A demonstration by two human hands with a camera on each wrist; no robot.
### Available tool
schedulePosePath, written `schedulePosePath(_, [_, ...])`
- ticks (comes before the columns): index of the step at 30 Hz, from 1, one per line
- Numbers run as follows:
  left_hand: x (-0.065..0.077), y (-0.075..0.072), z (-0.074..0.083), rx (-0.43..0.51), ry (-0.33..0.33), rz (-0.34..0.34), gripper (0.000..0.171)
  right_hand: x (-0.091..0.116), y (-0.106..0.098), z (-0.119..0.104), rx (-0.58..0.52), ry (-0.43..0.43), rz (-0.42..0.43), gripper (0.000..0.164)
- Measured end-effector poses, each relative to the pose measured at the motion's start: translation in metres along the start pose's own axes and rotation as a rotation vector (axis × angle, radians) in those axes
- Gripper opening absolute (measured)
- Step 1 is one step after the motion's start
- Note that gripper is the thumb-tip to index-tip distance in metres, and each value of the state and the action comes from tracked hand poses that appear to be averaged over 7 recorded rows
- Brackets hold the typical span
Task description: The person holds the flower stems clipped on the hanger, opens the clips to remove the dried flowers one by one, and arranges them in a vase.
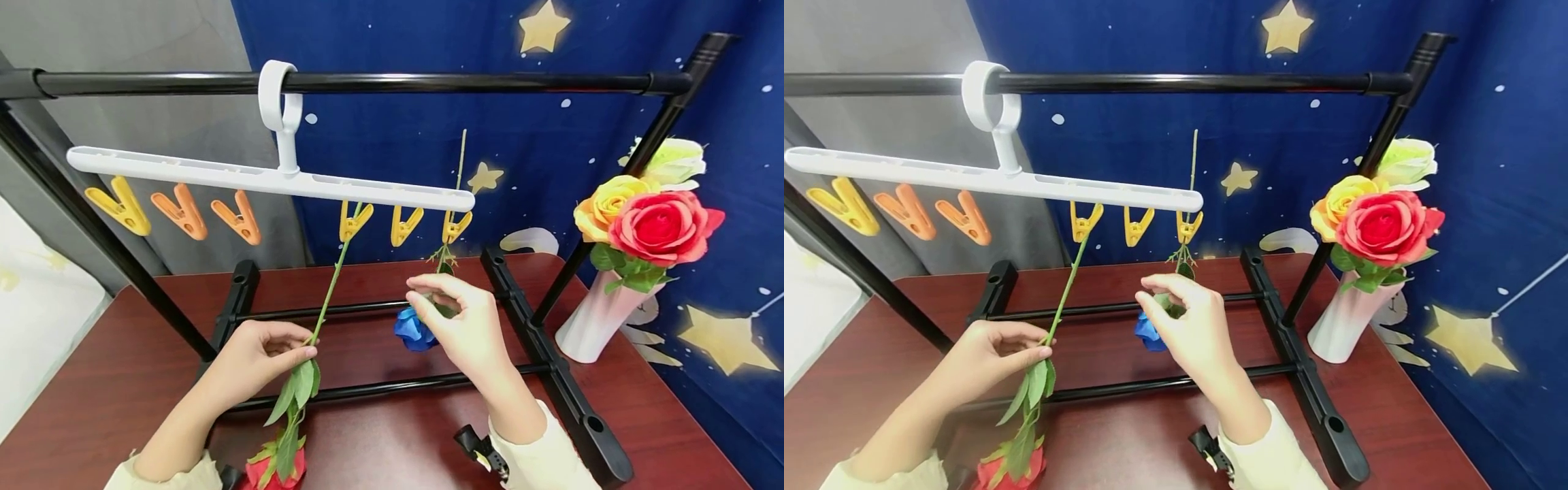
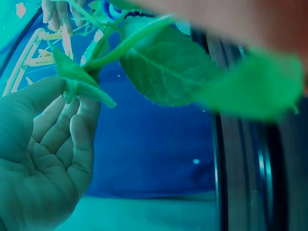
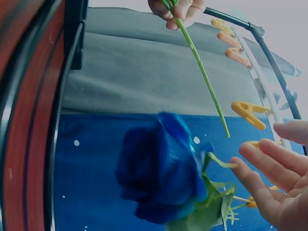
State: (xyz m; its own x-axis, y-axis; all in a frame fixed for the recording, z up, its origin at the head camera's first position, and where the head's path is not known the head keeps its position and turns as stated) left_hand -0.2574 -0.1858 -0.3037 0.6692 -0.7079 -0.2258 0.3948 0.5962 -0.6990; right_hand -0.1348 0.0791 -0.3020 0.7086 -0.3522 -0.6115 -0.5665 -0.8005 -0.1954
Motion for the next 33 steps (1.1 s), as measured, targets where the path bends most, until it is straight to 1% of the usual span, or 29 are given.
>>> schedulePosePath(3, [0.008,0.0,-0.003,0.014,-0.001,-0.031,0.014,0.008,0.0,0.002,0.047,-0.041,-0.049,0.023])
schedulePosePath(6, [0.015,0.0,-0.003,0.039,-0.001,-0.069,0.014,0.015,0.001,0.003,0.072,-0.126,-0.082,0.024])
schedulePosePath(8, [0.017,0.0,-0.002,0.059,0.004,-0.095,0.014,0.019,0.001,0.002,0.062,-0.202,-0.102,0.025])
schedulePosePath(12, [0.019,0.002,0.001,0.089,0.015,-0.158,0.014,0.024,0.005,-0.003,-0.004,-0.384,-0.141,0.03])
schedulePosePath(15, [0.02,0.005,0.004,0.101,0.025,-0.21,0.013,0.027,0.01,-0.007,-0.048,-0.498,-0.179,0.031])
schedulePosePath(18, [0.021,0.008,0.006,0.112,0.064,-0.255,0.013,0.03,0.019,-0.01,-0.058,-0.588,-0.23,0.028])
schedulePosePath(22, [0.022,0.009,0.009,0.142,0.111,-0.299,0.013,0.036,0.031,-0.013,-0.015,-0.693,-0.308,0.026])
schedulePosePath(25, [0.024,0.009,0.01,0.175,0.124,-0.328,0.012,0.039,0.036,-0.014,0.012,-0.757,-0.342,0.027])
schedulePosePath(28, [0.024,0.012,0.011,0.208,0.14,-0.357,0.01,0.041,0.037,-0.015,0.015,-0.806,-0.361,0.027])
schedulePosePath(31, [0.022,0.017,0.014,0.22,0.157,-0.383,0.008,0.042,0.038,-0.016,0.014,-0.832,-0.382,0.026])
schedulePosePath(33, [0.02,0.021,0.016,0.221,0.165,-0.396,0.008,0.042,0.039,-0.016,0.024,-0.831,-0.395,0.026])
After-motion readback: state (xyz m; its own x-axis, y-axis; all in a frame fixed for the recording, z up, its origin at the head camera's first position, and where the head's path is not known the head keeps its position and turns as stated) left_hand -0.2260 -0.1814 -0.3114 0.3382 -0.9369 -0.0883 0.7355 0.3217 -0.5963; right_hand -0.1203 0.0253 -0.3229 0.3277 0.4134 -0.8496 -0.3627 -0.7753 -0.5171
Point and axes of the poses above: each hand's wrist, its own x-axis away from the middle knuckle, its own y-axis out of the palm, z = x × y, the point moved 2 cm from there along -x, towards the middle knuckle
